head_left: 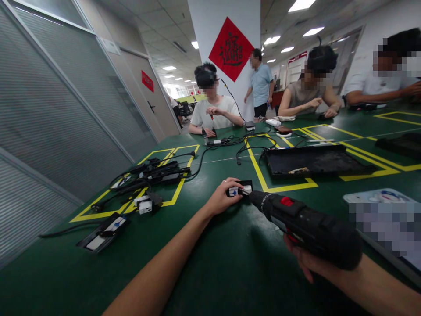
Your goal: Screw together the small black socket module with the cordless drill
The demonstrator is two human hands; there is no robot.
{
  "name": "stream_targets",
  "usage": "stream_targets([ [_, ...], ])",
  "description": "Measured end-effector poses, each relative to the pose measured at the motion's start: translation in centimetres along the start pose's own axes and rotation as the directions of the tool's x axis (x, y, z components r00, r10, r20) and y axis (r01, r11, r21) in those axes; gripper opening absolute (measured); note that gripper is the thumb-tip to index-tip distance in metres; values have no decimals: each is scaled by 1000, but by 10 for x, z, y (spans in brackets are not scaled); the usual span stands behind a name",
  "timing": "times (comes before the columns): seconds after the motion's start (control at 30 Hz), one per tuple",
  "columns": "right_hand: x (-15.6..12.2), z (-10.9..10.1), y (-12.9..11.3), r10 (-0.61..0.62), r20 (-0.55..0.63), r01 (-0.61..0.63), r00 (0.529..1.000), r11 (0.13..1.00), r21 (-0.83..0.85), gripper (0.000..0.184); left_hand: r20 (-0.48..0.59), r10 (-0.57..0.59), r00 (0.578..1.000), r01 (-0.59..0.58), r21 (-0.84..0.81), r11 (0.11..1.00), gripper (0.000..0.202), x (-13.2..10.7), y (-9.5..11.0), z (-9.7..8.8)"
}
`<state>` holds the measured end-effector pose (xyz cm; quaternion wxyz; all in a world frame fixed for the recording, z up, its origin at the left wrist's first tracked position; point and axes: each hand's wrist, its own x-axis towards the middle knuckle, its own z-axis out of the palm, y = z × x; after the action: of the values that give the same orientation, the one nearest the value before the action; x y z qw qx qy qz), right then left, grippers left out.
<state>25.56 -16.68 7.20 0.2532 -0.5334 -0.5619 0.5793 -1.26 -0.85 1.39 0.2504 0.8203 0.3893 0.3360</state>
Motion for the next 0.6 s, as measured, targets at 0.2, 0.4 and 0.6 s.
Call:
stream_targets([
  [0.2, -4, -1, -9, -7, 9, 8, 1000, 997, -75, 19, 0, -20, 1000, 20, 3, 1000, 26, 0, 2, -1],
  [0.4, 1, 6, 5, -63, -85, 61, 994, 998, -31, 17, -8, -7, 1000, 7, 7, 1000, 27, 0, 2, 0],
  [0.6, 17, 13, 29, -46, -134, 45, 990, 999, -13, 11, -15, -8, 1000, 8, 16, 1000, 26, 0, -1, 1],
])
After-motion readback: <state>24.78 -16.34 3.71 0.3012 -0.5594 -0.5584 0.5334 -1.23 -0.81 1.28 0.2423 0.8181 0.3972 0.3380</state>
